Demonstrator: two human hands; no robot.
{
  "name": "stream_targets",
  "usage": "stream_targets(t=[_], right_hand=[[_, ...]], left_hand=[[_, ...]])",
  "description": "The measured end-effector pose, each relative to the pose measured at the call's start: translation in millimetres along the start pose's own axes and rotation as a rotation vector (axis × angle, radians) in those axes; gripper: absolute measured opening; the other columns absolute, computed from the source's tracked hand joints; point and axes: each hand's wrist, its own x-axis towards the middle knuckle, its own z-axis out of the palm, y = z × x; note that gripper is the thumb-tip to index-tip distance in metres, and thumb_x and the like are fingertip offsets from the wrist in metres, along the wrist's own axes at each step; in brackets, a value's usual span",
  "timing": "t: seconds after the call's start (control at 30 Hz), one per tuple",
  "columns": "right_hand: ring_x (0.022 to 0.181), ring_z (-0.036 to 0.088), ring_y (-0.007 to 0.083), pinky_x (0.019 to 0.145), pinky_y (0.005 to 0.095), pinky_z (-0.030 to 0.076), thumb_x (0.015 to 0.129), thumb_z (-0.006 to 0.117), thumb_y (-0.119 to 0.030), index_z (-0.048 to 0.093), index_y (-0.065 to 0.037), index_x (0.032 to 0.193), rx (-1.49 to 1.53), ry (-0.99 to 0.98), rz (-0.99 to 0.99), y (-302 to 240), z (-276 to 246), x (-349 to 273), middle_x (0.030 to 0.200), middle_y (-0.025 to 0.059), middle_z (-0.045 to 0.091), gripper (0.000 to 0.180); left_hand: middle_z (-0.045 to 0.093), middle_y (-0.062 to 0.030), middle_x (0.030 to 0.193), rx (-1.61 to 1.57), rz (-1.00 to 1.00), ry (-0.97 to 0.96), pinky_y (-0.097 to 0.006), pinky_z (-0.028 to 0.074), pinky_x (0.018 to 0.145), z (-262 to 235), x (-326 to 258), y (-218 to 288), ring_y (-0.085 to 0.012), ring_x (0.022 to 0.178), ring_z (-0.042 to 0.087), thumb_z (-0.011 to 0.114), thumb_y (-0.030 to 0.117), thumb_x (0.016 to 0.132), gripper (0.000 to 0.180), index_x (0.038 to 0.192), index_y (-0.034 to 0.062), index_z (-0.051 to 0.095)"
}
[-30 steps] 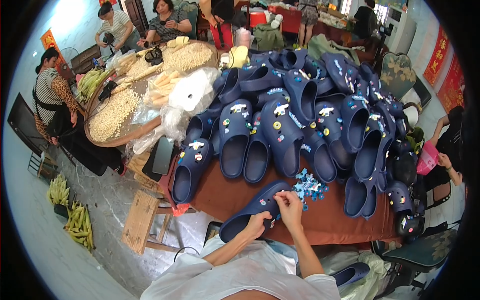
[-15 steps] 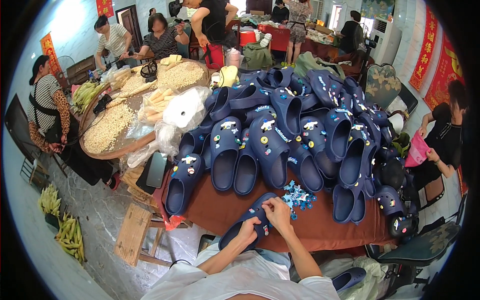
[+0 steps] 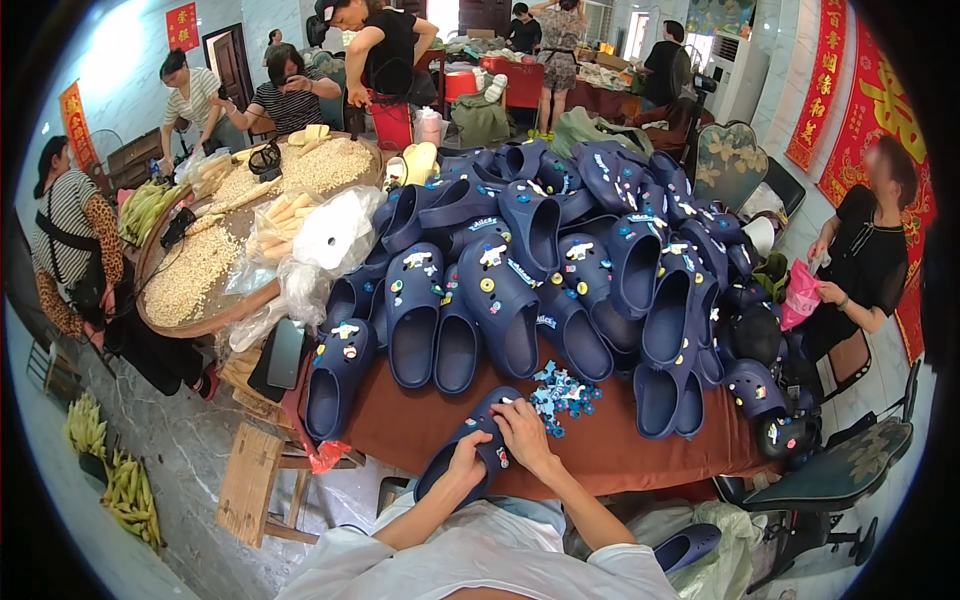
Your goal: Decorate blue clogs with various cartoon charms.
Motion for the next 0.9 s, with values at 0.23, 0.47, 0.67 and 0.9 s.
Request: stream_targets(t=[0.23, 0.47, 0.67, 0.9], right_hand=[[0.085, 0.061, 0.0298, 0.074, 0.0406, 0.049, 0.086, 0.069, -0.014, 0.072, -0.008, 0.099, -0.001, -0.013, 0.041, -1, -2, 8, 0.088, 0.0102, 0.060, 0.015], [0.068, 0.064, 0.0252, 0.063, 0.0375, 0.050, 0.080, 0.075, -0.016, 0.073, -0.010, 0.087, 0.011, -0.052, 0.223, 1, 5, 19, 0.077, 0.0080, 0.062, 0.009], [0.065, 0.065, 0.0232, 0.060, 0.0361, 0.050, 0.080, 0.075, -0.014, 0.072, -0.007, 0.086, 0.005, -0.068, 0.166, 3, 4, 22, 0.076, 0.0082, 0.063, 0.009], [0.063, 0.063, 0.0209, 0.059, 0.0329, 0.049, 0.082, 0.073, -0.011, 0.070, -0.003, 0.086, 0.083, -0.130, 0.118, 3, -4, 26, 0.077, 0.0082, 0.061, 0.010]], left_hand=[[0.061, -0.0111, 0.108, -0.004, 0.024, 0.010, -0.038, 0.051, 0.090, -4, 4, -1, -0.0260, 0.099, 0.061, 0.059, 0.000, 0.077, 0.038, 0.115, 0.0000, 0.054], [0.060, -0.0107, 0.110, -0.003, -0.004, -0.024, -0.039, 0.051, 0.091, -18, 10, -3, -0.0253, 0.101, 0.061, 0.059, -0.002, 0.076, 0.039, 0.115, -0.0003, 0.054], [0.060, -0.0110, 0.111, -0.031, -0.011, -0.006, -0.039, 0.050, 0.093, -12, 6, -1, -0.0261, 0.104, 0.060, 0.059, -0.004, 0.075, 0.042, 0.116, -0.0015, 0.053], [0.060, -0.0116, 0.111, -0.089, -0.008, 0.012, -0.038, 0.051, 0.092, -2, 3, 1, -0.0268, 0.101, 0.061, 0.057, -0.005, 0.075, 0.042, 0.116, -0.0018, 0.054]])
